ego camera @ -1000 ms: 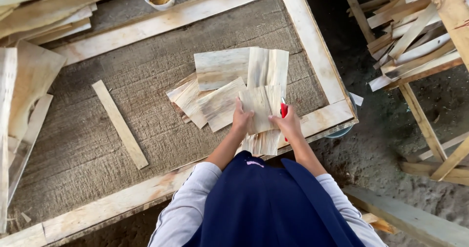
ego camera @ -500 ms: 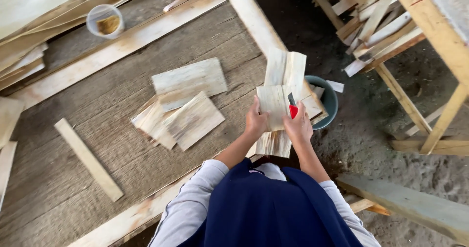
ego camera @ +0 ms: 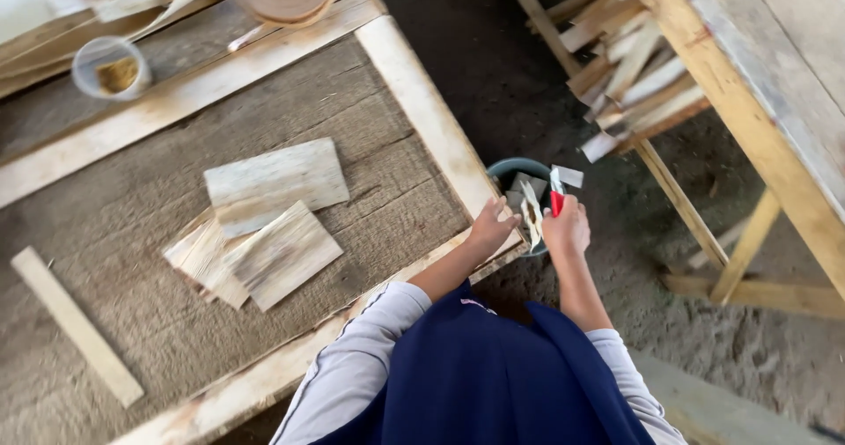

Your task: The person uses a red utility knife to cut flat bamboo strips on a workbench. They repeatedly align a narrow bamboo guide across a strip, score along the guide, and separate the cut piece. Cut pieces are set aside on the bench.

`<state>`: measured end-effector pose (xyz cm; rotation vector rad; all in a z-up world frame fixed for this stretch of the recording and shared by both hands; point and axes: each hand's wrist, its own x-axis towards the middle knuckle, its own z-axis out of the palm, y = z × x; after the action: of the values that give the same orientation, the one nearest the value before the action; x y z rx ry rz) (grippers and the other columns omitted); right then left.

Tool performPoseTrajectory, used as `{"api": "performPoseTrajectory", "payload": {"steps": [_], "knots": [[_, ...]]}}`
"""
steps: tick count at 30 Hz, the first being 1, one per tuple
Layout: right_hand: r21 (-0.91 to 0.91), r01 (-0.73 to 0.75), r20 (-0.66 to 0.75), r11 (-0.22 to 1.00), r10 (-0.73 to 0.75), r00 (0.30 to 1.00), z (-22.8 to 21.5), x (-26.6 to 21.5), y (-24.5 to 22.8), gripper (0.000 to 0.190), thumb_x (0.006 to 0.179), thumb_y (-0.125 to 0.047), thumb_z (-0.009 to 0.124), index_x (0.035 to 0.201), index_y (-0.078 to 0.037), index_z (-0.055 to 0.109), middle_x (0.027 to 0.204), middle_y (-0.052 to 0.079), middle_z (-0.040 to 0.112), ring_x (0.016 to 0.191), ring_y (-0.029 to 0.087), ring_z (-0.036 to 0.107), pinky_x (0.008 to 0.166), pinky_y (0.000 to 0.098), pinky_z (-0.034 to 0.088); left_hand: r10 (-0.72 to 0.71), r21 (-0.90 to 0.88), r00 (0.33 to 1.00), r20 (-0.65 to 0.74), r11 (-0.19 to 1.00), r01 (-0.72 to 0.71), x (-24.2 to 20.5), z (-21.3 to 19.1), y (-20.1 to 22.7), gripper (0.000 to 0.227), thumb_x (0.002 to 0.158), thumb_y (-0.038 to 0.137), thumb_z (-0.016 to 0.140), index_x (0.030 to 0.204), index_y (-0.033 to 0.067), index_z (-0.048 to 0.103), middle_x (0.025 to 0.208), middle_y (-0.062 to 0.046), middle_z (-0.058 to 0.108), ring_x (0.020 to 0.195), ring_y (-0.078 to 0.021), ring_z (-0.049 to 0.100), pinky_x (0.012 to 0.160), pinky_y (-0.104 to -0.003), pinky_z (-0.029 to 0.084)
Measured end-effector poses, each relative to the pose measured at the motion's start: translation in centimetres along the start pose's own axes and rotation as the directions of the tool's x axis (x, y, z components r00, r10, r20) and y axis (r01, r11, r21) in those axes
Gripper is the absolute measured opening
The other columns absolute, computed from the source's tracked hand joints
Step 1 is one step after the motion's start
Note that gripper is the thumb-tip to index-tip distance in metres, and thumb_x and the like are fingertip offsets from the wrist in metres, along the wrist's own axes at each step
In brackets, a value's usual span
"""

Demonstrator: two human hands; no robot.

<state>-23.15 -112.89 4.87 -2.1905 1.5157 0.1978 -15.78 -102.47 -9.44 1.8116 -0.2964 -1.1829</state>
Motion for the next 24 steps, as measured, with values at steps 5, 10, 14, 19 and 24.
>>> {"api": "performPoseTrajectory", "payload": {"steps": [5,10,14,19,24], "knots": [[-0.003,0.304,0.206,0.953,-0.297,0.932,6.7,-2.1,-8.7,0.026,0.098,-0.029,0.056,0.117,-0.012,0.056,0.119,0.019,0.067,0.118,0.043,0.064,0.101,0.0576,0.049,0.014,-0.223,0.963,-0.27,0.972,-0.077,0.2,-6.4,-4.7,0.042,0.096,0.031,0.065,0.135,0.0162,0.065,0.129,-0.009,0.068,0.125,-0.0281,0.062,0.107,-0.044,0.048],[-0.016,0.607,0.398,0.794,-0.552,0.733,15.5,-6.9,-15.6,0.025,0.092,-0.033,0.062,0.11,-0.016,0.059,0.109,0.015,0.072,0.112,0.038,0.068,0.095,0.0513,0.054,-0.037,-0.369,0.837,-0.545,0.908,-0.2,-5.7,-17.2,-8.2,0.036,0.096,0.009,0.057,0.129,0.0039,0.068,0.112,-0.015,0.075,0.114,-0.0283,0.067,0.106,-0.044,0.046],[0.066,0.74,0.466,0.669,-0.676,0.57,21.3,-12.4,-20.1,0.022,0.091,-0.026,0.065,0.109,-0.014,0.06,0.106,0.017,0.069,0.11,0.04,0.067,0.092,0.052,0.055,-0.126,-0.284,0.724,-0.678,0.954,-0.099,-10.7,-24.6,-13.7,0.024,0.096,0.019,0.06,0.114,0.0223,0.075,0.101,-0.001,0.078,0.106,-0.0217,0.072,0.095,-0.038,0.052],[0.08,0.802,0.511,0.593,-0.715,0.477,27.8,-21.7,-25.2,0.022,0.092,-0.023,0.064,0.11,-0.013,0.058,0.111,0.017,0.066,0.113,0.043,0.065,0.097,0.0529,0.053,-0.179,-0.314,0.639,-0.748,0.944,-0.103,-17.1,-31.7,-22.1,0.024,0.096,0.017,0.059,0.113,0.0198,0.076,0.103,-0.003,0.078,0.107,-0.0259,0.072,0.095,-0.039,0.053],[0.092,0.808,0.554,0.582,-0.704,0.444,37.2,-31.0,-29.1,0.022,0.092,-0.021,0.064,0.112,-0.014,0.058,0.111,0.016,0.065,0.114,0.043,0.065,0.097,0.0529,0.054,-0.249,-0.293,0.604,-0.757,0.956,0.028,-25.3,-40.1,-30.2,0.025,0.095,0.022,0.06,0.115,0.0213,0.076,0.106,-0.005,0.078,0.11,-0.0286,0.07,0.094,-0.042,0.056]]}}
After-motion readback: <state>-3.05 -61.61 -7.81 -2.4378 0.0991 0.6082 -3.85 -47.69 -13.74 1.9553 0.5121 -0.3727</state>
